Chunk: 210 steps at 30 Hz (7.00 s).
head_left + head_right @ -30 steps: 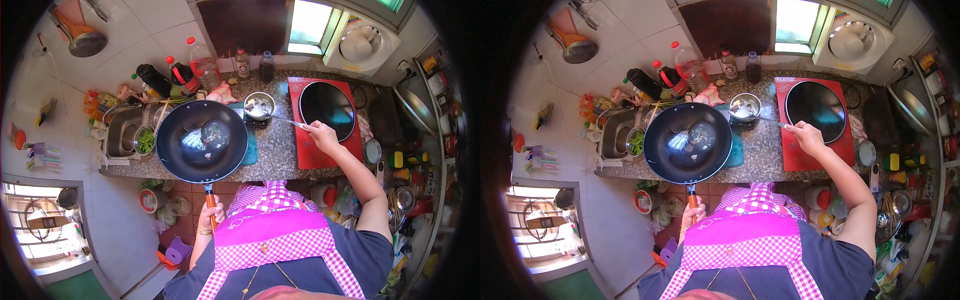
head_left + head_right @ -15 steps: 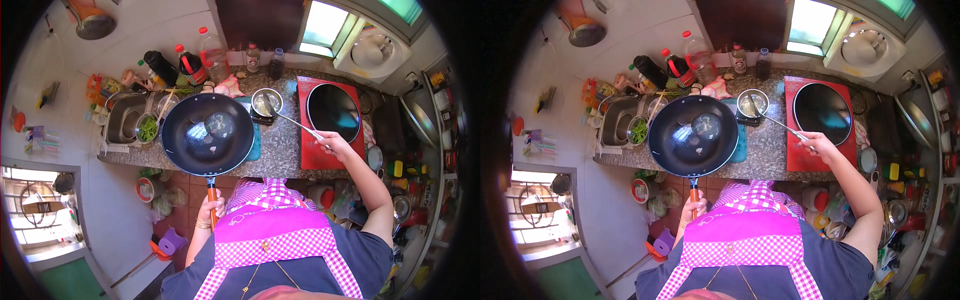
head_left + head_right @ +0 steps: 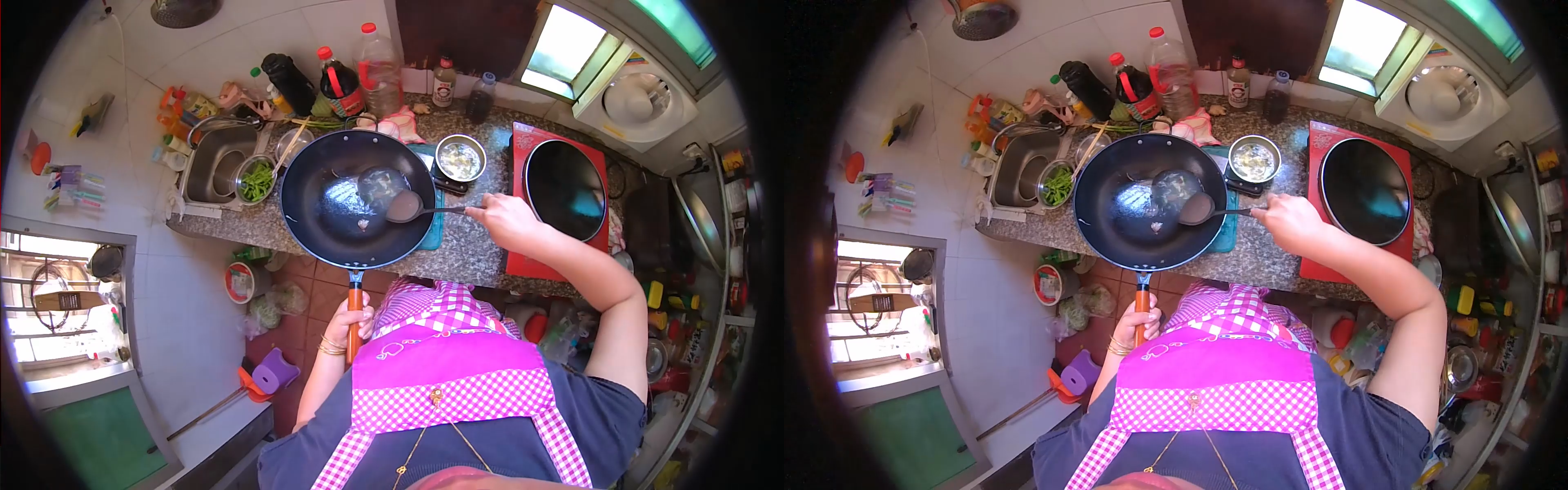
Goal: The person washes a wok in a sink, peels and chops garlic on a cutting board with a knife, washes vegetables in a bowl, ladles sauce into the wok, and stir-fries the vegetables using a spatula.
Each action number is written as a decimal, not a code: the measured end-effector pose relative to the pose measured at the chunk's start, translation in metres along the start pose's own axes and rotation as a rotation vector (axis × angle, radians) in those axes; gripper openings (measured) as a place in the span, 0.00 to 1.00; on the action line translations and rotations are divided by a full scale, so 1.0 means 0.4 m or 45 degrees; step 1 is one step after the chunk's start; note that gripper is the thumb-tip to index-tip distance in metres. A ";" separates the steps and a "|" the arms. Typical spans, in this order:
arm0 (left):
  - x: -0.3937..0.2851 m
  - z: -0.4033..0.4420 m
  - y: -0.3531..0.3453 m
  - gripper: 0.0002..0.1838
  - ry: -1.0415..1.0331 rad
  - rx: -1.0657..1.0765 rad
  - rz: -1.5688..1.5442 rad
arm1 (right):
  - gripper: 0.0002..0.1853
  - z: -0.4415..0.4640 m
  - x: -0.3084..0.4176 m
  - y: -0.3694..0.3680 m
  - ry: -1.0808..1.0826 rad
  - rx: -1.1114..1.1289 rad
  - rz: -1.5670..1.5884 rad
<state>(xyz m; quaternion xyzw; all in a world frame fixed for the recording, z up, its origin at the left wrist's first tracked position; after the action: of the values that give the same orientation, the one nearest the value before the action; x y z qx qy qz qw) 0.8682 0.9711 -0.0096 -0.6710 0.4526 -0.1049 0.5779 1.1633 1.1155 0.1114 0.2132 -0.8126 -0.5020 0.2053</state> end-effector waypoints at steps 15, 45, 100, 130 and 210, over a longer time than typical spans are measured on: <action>-0.006 -0.007 0.020 0.14 0.102 -0.082 0.188 | 0.26 0.108 0.016 -0.200 -0.033 -0.363 0.056; -0.004 -0.002 0.024 0.14 0.099 -0.138 0.192 | 0.25 0.237 0.082 -0.137 0.058 -0.618 0.342; -0.029 -0.004 0.005 0.13 0.148 -0.107 0.113 | 0.10 -0.130 -0.249 -0.339 -0.423 -0.043 3.602; -0.021 -0.005 0.029 0.13 0.139 -0.121 0.129 | 0.19 0.040 0.024 0.071 0.214 0.325 0.160; -0.026 -0.016 0.074 0.15 0.175 -0.186 0.214 | 0.22 0.163 -0.029 0.002 0.164 -0.201 -0.044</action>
<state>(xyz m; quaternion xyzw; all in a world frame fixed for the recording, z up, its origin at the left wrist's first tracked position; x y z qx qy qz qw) 0.8438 0.9767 -0.0293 -0.6621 0.5522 -0.0686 0.5019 1.1370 1.1698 0.0838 0.2422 -0.7518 -0.5533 0.2645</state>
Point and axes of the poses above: each hand's wrist, its own z-axis towards the middle knuckle, its own y-axis out of the back of the hand, x = y × z, the point moved 6 cm from there along z, towards the middle knuckle, and after that the axes turned 13 degrees about x, right-handed, at the moved point
